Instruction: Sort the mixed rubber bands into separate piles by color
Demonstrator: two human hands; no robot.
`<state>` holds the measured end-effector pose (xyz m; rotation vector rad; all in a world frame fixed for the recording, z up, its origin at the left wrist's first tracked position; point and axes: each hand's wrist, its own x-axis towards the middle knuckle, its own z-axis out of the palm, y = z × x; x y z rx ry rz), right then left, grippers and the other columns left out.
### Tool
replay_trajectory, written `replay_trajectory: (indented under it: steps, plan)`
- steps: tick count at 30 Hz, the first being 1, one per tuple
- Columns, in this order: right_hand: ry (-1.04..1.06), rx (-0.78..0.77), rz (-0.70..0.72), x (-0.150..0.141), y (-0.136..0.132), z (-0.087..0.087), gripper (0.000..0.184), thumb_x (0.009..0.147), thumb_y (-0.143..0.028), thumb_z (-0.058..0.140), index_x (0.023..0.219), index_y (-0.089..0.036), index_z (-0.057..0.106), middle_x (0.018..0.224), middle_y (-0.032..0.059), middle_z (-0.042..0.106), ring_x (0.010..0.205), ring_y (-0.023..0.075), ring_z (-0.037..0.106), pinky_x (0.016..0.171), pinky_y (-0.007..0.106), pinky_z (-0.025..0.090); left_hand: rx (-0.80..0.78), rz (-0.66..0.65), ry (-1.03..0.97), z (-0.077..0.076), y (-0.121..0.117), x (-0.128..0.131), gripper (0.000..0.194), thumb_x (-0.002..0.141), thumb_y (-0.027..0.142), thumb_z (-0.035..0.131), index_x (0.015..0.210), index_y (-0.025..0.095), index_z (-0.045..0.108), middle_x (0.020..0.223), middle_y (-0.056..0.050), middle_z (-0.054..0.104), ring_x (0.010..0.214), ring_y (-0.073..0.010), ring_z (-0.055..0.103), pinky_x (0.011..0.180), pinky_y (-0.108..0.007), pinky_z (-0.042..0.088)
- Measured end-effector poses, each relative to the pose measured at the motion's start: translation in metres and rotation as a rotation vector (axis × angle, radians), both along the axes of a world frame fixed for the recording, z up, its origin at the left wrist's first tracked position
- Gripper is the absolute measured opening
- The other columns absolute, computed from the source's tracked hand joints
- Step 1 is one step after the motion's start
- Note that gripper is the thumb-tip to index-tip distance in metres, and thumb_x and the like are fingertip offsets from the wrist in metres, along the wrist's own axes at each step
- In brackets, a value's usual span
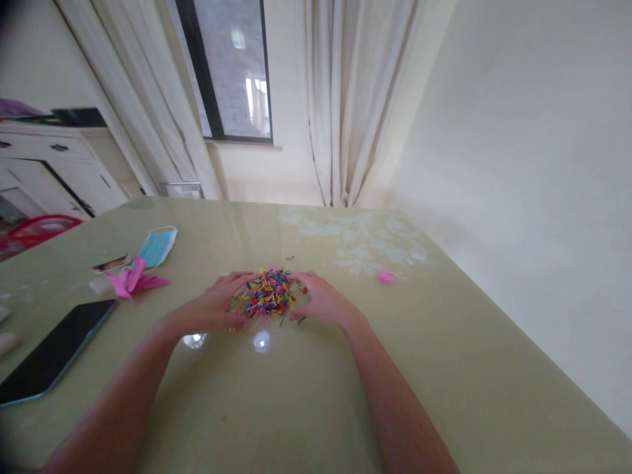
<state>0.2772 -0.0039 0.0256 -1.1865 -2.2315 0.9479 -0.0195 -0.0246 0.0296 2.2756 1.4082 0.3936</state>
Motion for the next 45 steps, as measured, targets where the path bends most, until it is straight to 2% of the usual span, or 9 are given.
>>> replay_trajectory:
  steps: [3, 9, 14, 18, 21, 24, 29, 38, 45]
  plan:
    - [-0.067, -0.122, 0.019, 0.009, -0.002, 0.003, 0.099, 0.056, -0.017, 0.097, 0.147, -0.025, 0.059, 0.135, 0.011, 0.059, 0.082, 0.0161, 0.065, 0.078, 0.034, 0.058, -0.09, -0.061, -0.007, -0.002, 0.0, -0.006, 0.104, 0.061, 0.03, 0.087, 0.157, 0.03, 0.045, 0.157, -0.012, 0.047, 0.146, -0.037, 0.043, 0.123, -0.054, 0.034]
    - [0.071, -0.205, 0.052, -0.01, -0.001, -0.011, 0.07, 0.069, -0.001, 0.082, 0.134, -0.023, 0.067, 0.085, -0.0019, 0.07, 0.072, 0.0173, 0.07, 0.071, 0.031, 0.057, -0.121, -0.124, -0.26, -0.01, 0.007, 0.01, 0.073, 0.072, 0.021, 0.074, 0.144, 0.027, 0.06, 0.136, -0.009, 0.064, 0.128, -0.0305, 0.061, 0.113, -0.047, 0.049]
    - [0.213, 0.049, -0.045, -0.032, 0.004, -0.02, 0.046, 0.079, -0.011, 0.082, 0.123, -0.019, 0.073, 0.117, 0.0078, 0.068, 0.087, 0.0178, 0.07, 0.082, 0.035, 0.059, -0.014, -0.007, -0.391, -0.018, 0.017, 0.018, 0.051, 0.083, 0.028, 0.07, 0.133, 0.024, 0.067, 0.129, -0.01, 0.071, 0.112, -0.0276, 0.07, 0.101, -0.045, 0.057]
    - [0.208, 0.095, -0.1, -0.027, 0.006, -0.018, 0.062, 0.078, -0.024, 0.088, 0.136, -0.02, 0.066, 0.127, 0.011, 0.062, 0.091, 0.0189, 0.068, 0.085, 0.037, 0.06, 0.119, 0.078, -0.285, -0.012, 0.02, 0.006, 0.058, 0.082, 0.047, 0.076, 0.134, 0.025, 0.068, 0.129, -0.009, 0.072, 0.117, -0.0304, 0.067, 0.108, -0.048, 0.051]
    - [0.096, 0.17, -0.14, -0.02, 0.007, -0.019, 0.081, 0.07, -0.034, 0.095, 0.142, -0.019, 0.062, 0.134, 0.0145, 0.059, 0.117, 0.028, 0.062, 0.103, 0.045, 0.053, 0.141, 0.048, -0.166, -0.011, 0.017, 0.003, 0.075, 0.074, 0.056, 0.083, 0.14, 0.025, 0.065, 0.139, -0.011, 0.068, 0.13, -0.0356, 0.06, 0.117, -0.054, 0.042]
    - [-0.003, 0.201, -0.15, -0.029, 0.006, -0.025, 0.074, 0.076, -0.032, 0.092, 0.141, -0.016, 0.062, 0.132, 0.0162, 0.062, 0.126, 0.0309, 0.058, 0.112, 0.048, 0.045, 0.121, 0.014, -0.144, -0.019, 0.017, 0.015, 0.082, 0.072, 0.048, 0.086, 0.145, 0.023, 0.06, 0.143, -0.014, 0.065, 0.133, -0.0367, 0.057, 0.118, -0.055, 0.04]
    - [0.055, 0.255, -0.143, -0.061, 0.005, -0.034, 0.037, 0.091, -0.01, 0.067, 0.127, -0.018, 0.069, 0.123, 0.0132, 0.07, 0.115, 0.0263, 0.065, 0.106, 0.043, 0.049, 0.14, 0.049, -0.389, -0.029, 0.022, 0.033, 0.061, 0.082, 0.026, 0.071, 0.142, 0.02, 0.061, 0.138, -0.013, 0.067, 0.129, -0.0292, 0.061, 0.116, -0.049, 0.045]
    - [0.343, 0.346, -0.108, -0.068, 0.0, -0.032, 0.047, 0.099, -0.013, 0.051, 0.143, -0.027, 0.062, 0.14, 0.0086, 0.069, 0.13, 0.023, 0.063, 0.115, 0.046, 0.047, 0.081, 0.179, -0.693, -0.02, 0.024, 0.025, 0.055, 0.081, 0.028, 0.065, 0.136, 0.021, 0.064, 0.127, -0.009, 0.071, 0.113, -0.0247, 0.07, 0.097, -0.042, 0.059]
    - [0.331, 0.387, -0.051, -0.068, -0.001, -0.035, 0.045, 0.103, -0.016, 0.048, 0.144, -0.027, 0.061, 0.141, 0.008, 0.068, 0.132, 0.0219, 0.062, 0.117, 0.044, 0.045, 0.078, 0.2, -0.682, -0.021, 0.029, 0.021, 0.044, 0.083, 0.033, 0.065, 0.124, 0.017, 0.07, 0.111, -0.009, 0.078, 0.098, -0.0233, 0.074, 0.093, -0.041, 0.06]
